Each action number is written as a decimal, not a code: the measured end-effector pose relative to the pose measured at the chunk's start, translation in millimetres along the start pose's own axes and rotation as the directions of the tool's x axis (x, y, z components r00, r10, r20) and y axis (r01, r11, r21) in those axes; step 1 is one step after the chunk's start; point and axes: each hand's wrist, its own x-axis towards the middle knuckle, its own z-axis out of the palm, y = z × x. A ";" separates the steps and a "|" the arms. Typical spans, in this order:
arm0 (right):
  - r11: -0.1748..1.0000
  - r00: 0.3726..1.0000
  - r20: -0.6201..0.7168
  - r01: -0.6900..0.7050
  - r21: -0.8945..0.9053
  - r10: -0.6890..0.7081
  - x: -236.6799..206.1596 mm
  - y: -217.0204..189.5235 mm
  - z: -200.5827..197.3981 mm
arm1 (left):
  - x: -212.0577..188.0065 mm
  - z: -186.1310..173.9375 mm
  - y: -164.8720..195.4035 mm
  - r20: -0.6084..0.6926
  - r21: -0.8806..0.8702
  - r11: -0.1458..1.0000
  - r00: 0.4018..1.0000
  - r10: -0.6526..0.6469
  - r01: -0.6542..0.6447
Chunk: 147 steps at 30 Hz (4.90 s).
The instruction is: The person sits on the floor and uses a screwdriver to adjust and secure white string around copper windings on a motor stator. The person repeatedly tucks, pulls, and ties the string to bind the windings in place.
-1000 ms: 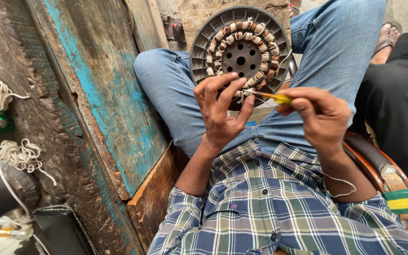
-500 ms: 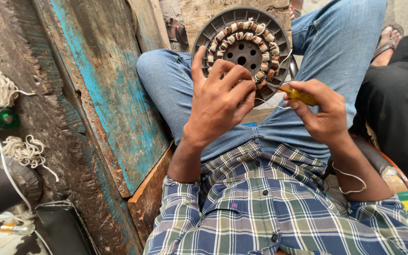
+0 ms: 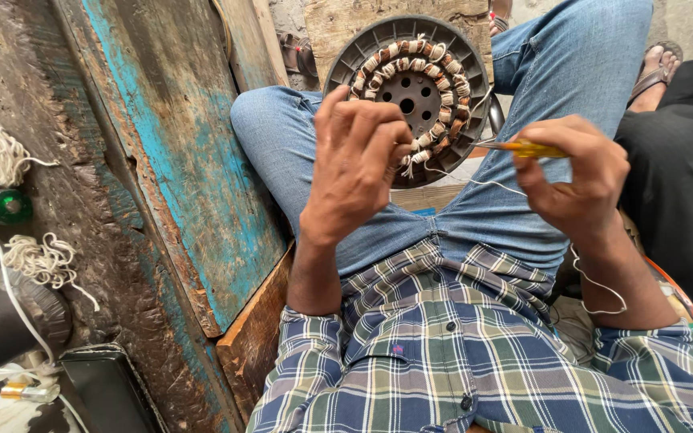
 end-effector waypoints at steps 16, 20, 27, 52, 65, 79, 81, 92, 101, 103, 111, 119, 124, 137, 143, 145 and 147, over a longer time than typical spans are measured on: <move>0.979 0.966 0.157 -0.197 -0.053 0.203 1.5 -34.2 -6.4 | -7.8 7.5 25.7 -0.099 -0.030 0.999 0.994 -0.042 0.039; 0.985 0.978 0.121 -0.168 -0.039 0.172 -1.9 -32.0 -6.6 | -2.1 10.5 25.2 -0.094 -0.088 0.993 0.992 -0.088 0.080; 0.991 0.991 -0.008 -0.132 -0.009 0.132 -25.2 -17.6 -3.5 | -1.3 22.8 27.1 -0.104 0.022 0.999 0.994 -0.042 0.044; 0.997 0.966 0.246 -0.067 -0.045 0.076 33.2 -43.3 18.3 | -28.8 36.1 25.3 -0.274 -0.078 0.984 0.946 -0.174 0.159; 0.894 0.959 0.282 0.139 -0.427 -0.014 33.1 -50.6 -1.4 | -24.9 33.7 32.0 -0.216 -0.090 0.970 0.946 -0.242 0.227; 0.964 0.934 0.321 -0.071 -0.256 0.154 39.1 -48.5 3.2 | -24.5 33.2 29.2 -0.197 -0.147 0.961 0.945 -0.260 0.234; 0.971 0.928 0.341 -0.075 -0.228 0.152 42.0 -46.0 2.2 | -24.1 33.8 28.7 -0.196 -0.158 0.961 0.946 -0.257 0.228; 0.973 0.881 0.415 -0.193 -0.126 0.229 45.7 -33.4 -2.6 | -24.0 31.3 28.2 -0.189 -0.165 0.959 0.946 -0.262 0.232; 0.967 0.898 0.376 -0.161 -0.197 0.226 37.7 -38.4 -0.1 | -23.3 29.7 28.6 -0.185 -0.140 0.968 0.954 -0.234 0.210; 0.965 0.898 0.370 -0.178 -0.192 0.239 36.1 -39.1 0.3 | -23.6 29.5 27.6 -0.182 -0.142 0.968 0.956 -0.232 0.208; 0.970 0.918 0.333 -0.159 -0.185 0.214 35.0 -38.9 2.8 | -26.0 32.1 24.3 -0.179 -0.160 0.968 0.959 -0.221 0.193; 0.967 0.891 0.415 -0.087 -0.240 0.184 46.6 -41.2 -2.9 | -26.3 35.4 24.3 -0.203 -0.163 0.969 0.954 -0.219 0.188; 0.977 0.855 0.475 -0.160 -0.139 0.208 53.1 -28.5 -0.3 | -24.7 33.4 23.5 -0.198 -0.176 0.966 0.954 -0.224 0.190; 0.902 0.884 0.468 -0.192 0.387 -0.013 25.0 3.0 10.7 | -26.8 31.4 22.3 -0.183 -0.162 0.972 0.963 -0.200 0.171; 0.947 0.954 0.254 -0.221 0.234 0.160 23.3 -5.3 3.7 | -12.8 12.1 25.3 -0.076 -0.119 0.978 0.981 -0.180 0.170; 0.961 0.960 0.257 -0.169 0.218 0.110 21.2 -8.5 3.4 | -6.2 3.3 24.9 -0.040 -0.076 0.987 0.989 -0.141 0.138; 0.979 0.959 0.278 -0.100 0.176 0.048 19.6 -11.3 4.5 | 3.7 -2.0 21.0 -0.042 -0.029 0.998 0.997 -0.063 0.062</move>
